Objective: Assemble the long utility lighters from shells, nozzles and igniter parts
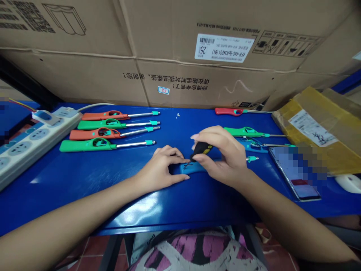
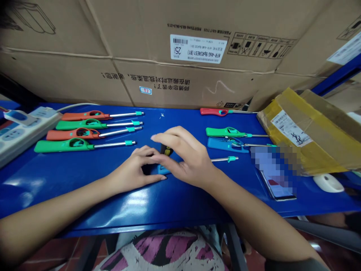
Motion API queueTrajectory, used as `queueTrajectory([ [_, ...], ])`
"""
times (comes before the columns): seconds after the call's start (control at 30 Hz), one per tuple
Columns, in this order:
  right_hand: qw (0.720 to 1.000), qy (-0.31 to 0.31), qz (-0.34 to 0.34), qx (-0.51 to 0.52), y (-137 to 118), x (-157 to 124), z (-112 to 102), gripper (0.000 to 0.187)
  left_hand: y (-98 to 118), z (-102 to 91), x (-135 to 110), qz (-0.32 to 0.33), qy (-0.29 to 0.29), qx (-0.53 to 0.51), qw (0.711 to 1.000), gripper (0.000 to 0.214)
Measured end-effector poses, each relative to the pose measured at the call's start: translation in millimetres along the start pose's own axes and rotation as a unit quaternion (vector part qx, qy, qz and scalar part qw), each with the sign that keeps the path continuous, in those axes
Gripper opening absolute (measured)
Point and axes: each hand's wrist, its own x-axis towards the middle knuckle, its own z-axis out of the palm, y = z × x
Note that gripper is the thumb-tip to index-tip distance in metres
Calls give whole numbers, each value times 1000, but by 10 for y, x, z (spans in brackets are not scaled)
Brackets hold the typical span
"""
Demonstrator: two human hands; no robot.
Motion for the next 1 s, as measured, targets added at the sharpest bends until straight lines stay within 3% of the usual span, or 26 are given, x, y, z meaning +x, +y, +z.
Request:
queueTrajectory([
  [0.13,994,-80,33,63,-48,-2,-18,44,-3,10,-3,-2,7,2,1000,37],
  [0.33,999,32,-16,12,-18,-10,31,44,8,10,1,-10,0,5,1000,33],
  [0.5,994,-66,12,88,-51,-7,-2,46,-7,13,-5,11,18,-2,1000,32],
  [0.57,994,-45,16,99,-58,3,3,44,-8,13,-5,10,17,-7,1000,32],
  [0.67,999,3,13,34,-58,27,5,39,3,9,2,0,9,-2,1000,33],
  [0.73,1000,-11,25,13,-67,48,-19,36,9,7,6,-3,7,5,1000,33],
  [0.87,992,-79,54,88,-94,74,-64,37,5,12,7,7,8,4,1000,34],
  [1.0,998,-6,8,65,-68,47,-30,38,3,14,1,-2,11,7,1000,35],
])
